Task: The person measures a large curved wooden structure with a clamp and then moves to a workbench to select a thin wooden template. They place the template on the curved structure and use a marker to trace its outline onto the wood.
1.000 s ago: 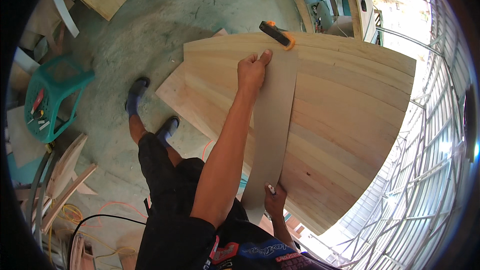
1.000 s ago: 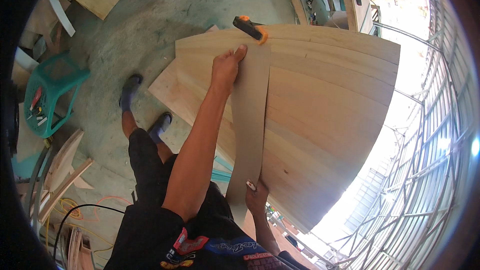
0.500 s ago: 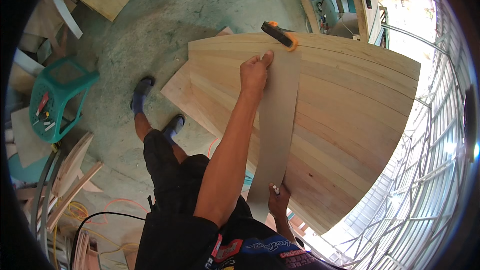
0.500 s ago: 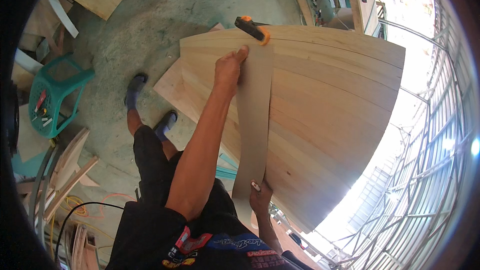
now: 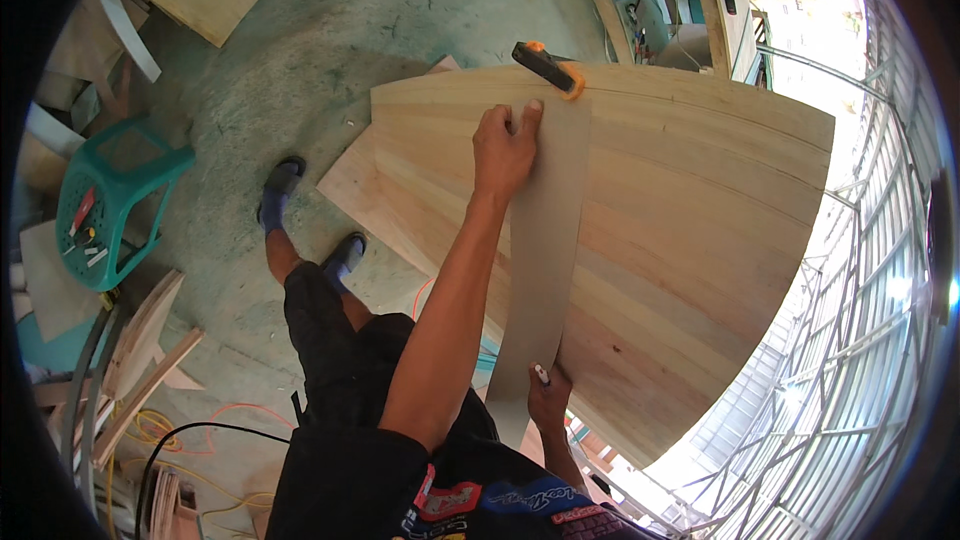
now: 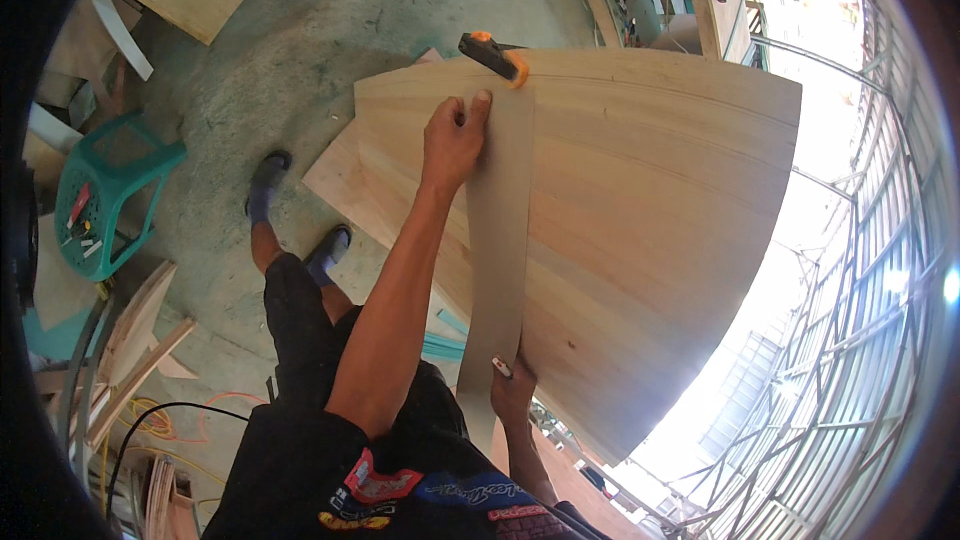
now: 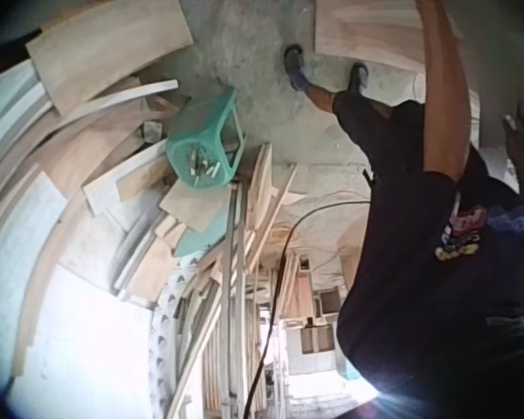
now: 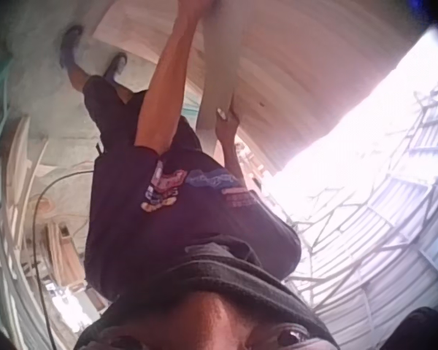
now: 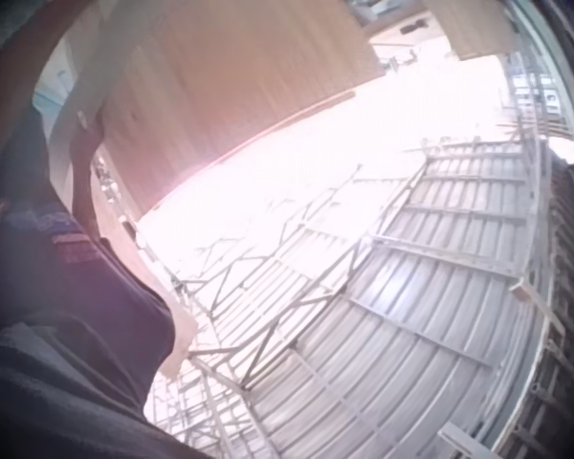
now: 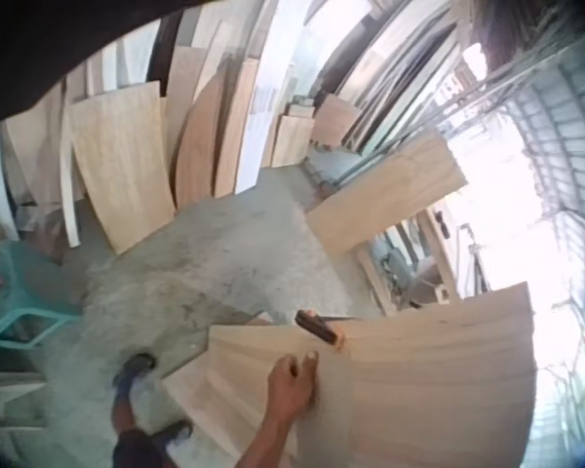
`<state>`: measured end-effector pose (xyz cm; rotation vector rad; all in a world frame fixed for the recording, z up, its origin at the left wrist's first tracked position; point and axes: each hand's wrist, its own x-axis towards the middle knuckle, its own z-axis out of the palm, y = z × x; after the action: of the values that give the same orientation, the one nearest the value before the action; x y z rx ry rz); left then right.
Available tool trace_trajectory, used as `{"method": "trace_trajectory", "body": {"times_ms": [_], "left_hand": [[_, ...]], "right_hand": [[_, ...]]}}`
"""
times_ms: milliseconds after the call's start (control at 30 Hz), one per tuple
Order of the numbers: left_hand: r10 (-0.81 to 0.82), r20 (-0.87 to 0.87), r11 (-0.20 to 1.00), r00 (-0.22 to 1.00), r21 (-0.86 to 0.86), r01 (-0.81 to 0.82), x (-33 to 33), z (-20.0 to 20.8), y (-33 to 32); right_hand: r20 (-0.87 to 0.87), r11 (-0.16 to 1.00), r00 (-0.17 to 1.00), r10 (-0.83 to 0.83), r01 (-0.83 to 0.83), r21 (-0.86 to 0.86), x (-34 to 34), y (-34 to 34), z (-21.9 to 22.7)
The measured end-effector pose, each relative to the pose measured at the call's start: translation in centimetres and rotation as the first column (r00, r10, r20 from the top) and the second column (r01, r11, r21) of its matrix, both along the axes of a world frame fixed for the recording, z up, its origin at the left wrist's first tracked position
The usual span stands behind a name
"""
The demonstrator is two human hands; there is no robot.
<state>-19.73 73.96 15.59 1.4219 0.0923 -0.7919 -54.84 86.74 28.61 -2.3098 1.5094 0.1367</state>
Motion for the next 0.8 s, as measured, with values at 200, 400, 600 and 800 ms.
{"method": "trace_trajectory", "body": {"times_ms": [200,400,600,800], "left_hand": [[-0.125,-0.002,0.986,0.992,0.112,0.124,0.8,1.3,0.7],[-0.007,0.124,0.979,0.992,0.204,-0.018,-1.2,4.0,0.7],[0.064,0.155,0.997,0.986,0.023,-0.068,-3.9,6.4,0.8],[-0.024,0.114,0.998,0.993,0.067,0.016,-3.8,6.2,0.7]], "right_hand": [[-0.082,0.998,0.996,-0.046,0.049,0.027,-1.1,0.5,0.4],[0.04,0.998,0.999,-0.003,0.005,-0.056,-0.8,0.6,0.3],[0.015,0.998,0.998,-0.056,0.056,0.023,0.1,0.5,0.8],[-0.034,0.997,0.999,-0.01,0.007,-0.075,-0.6,0.4,-0.1]]}}
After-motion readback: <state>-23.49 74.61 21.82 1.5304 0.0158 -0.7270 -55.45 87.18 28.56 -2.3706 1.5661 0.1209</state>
